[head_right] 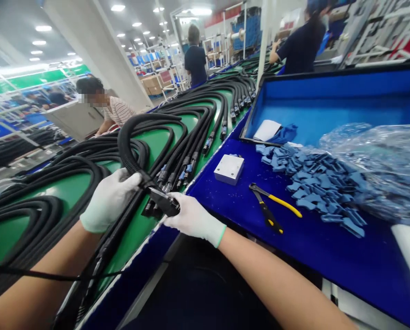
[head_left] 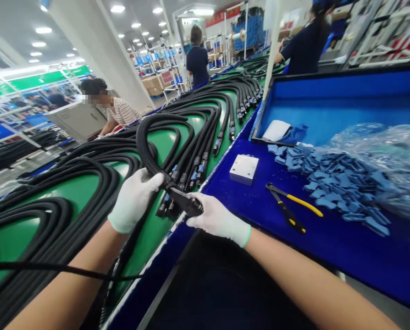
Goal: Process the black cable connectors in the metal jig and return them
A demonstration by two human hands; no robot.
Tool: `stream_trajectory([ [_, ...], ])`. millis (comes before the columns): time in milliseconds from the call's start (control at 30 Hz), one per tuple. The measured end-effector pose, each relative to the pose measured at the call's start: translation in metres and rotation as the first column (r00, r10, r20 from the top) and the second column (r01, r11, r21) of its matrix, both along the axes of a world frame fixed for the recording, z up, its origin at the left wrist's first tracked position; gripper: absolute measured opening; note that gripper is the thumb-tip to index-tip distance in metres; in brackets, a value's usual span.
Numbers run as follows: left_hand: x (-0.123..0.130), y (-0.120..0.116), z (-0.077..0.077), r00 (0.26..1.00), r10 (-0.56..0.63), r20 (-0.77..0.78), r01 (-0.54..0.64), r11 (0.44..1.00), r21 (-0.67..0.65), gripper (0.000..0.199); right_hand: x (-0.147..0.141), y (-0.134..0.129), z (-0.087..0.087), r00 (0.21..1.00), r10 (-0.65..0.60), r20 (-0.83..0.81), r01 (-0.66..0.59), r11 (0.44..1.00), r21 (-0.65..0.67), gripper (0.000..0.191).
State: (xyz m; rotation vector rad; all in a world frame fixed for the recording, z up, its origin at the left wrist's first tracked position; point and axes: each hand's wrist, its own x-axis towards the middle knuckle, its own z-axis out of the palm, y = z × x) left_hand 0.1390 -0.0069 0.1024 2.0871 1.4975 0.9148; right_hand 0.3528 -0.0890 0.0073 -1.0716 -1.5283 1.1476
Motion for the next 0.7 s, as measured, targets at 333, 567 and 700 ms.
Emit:
stream_trajectory([
  [333,0.063,-0.030,-0.054,0.761,-0.605,-0.235,0.643,0.753,0.141,0.028,0.118,-0.070,0.053,0.895,-0.029,0.444,0.043,0.999,-0.020,0.036],
  [567,0.119,-0.027,-0.027,0.925,-0.379,0.022,0.373,0.897,-0.237,0.041,0.178,-0.090,-0.011,0.160,-0.360,0.919,0.486,0.839,0.245,0.012],
  [700,0.142,-0.023,-0.016,0.906,-0.384,0.177,0.422,0.846,-0.326,0.043,0.164,-0.087,-0.022,0.362,-0.524,0.771,0.550,0.788,0.278,0.005],
])
